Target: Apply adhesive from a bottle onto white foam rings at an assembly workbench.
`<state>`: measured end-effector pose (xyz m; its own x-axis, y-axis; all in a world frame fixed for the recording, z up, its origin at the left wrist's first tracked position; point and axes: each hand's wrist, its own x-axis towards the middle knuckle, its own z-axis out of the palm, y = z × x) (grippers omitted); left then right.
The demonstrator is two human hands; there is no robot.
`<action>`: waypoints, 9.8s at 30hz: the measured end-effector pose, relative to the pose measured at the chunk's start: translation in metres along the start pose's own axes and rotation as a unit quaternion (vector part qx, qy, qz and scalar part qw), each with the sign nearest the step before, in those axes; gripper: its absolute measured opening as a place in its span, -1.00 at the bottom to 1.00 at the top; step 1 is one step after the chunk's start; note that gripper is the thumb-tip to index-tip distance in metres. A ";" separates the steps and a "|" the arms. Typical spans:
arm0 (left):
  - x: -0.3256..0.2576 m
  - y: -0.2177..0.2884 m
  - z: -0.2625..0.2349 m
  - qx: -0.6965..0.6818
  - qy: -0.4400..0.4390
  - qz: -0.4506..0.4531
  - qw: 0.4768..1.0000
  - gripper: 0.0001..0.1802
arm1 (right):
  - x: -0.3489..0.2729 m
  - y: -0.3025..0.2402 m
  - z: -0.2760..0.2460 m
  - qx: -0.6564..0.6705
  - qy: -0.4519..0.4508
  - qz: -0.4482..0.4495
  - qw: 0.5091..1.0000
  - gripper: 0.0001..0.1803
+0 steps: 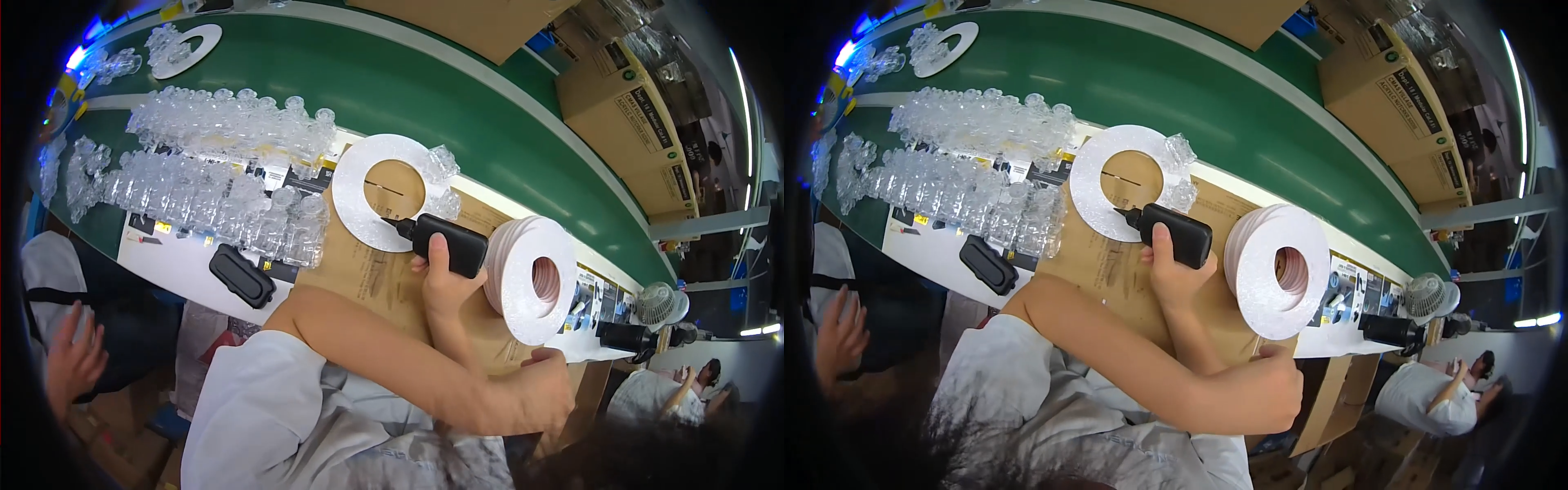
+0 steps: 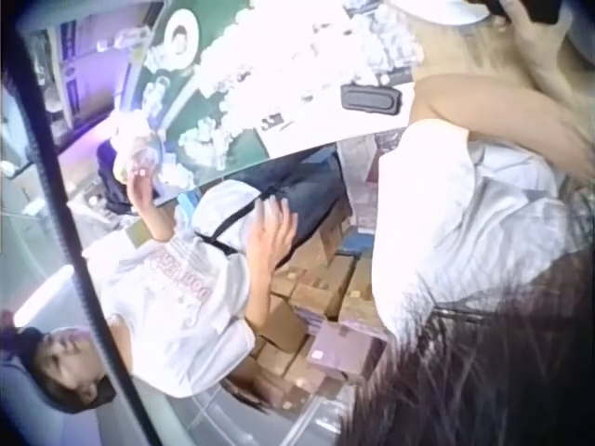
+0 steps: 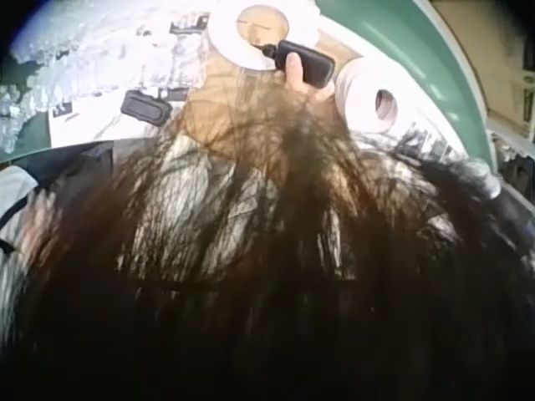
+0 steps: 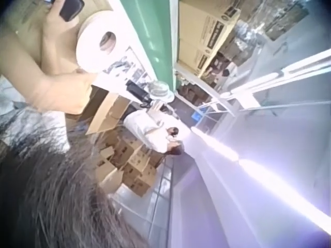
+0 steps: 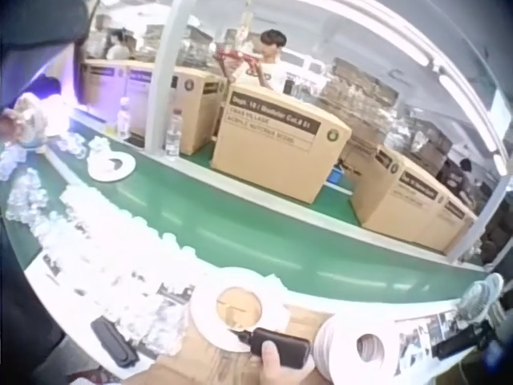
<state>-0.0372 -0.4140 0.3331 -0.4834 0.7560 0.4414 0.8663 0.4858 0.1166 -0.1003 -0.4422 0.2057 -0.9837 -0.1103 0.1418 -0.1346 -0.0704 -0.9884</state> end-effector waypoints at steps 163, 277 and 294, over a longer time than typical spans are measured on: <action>0.013 -0.019 0.011 0.030 -0.098 0.001 0.995 -0.73 | 0.012 0.020 -0.029 -0.207 0.016 -0.259 0.943 -0.88; -0.042 -0.204 -0.026 0.152 -0.168 -0.538 0.812 -0.41 | 0.123 -0.030 -0.277 0.672 0.064 -0.234 0.699 -0.73; -0.058 -0.316 0.017 0.192 -0.300 -0.447 0.820 -0.48 | 0.125 -0.027 -0.281 0.698 0.088 -0.211 0.678 -0.82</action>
<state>-0.2852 -0.6041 0.2553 -0.9789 0.0461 -0.1989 0.0839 0.9790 -0.1857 -0.2535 -0.1754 0.2343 -0.9081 0.3232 0.2664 -0.2853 -0.9430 0.1716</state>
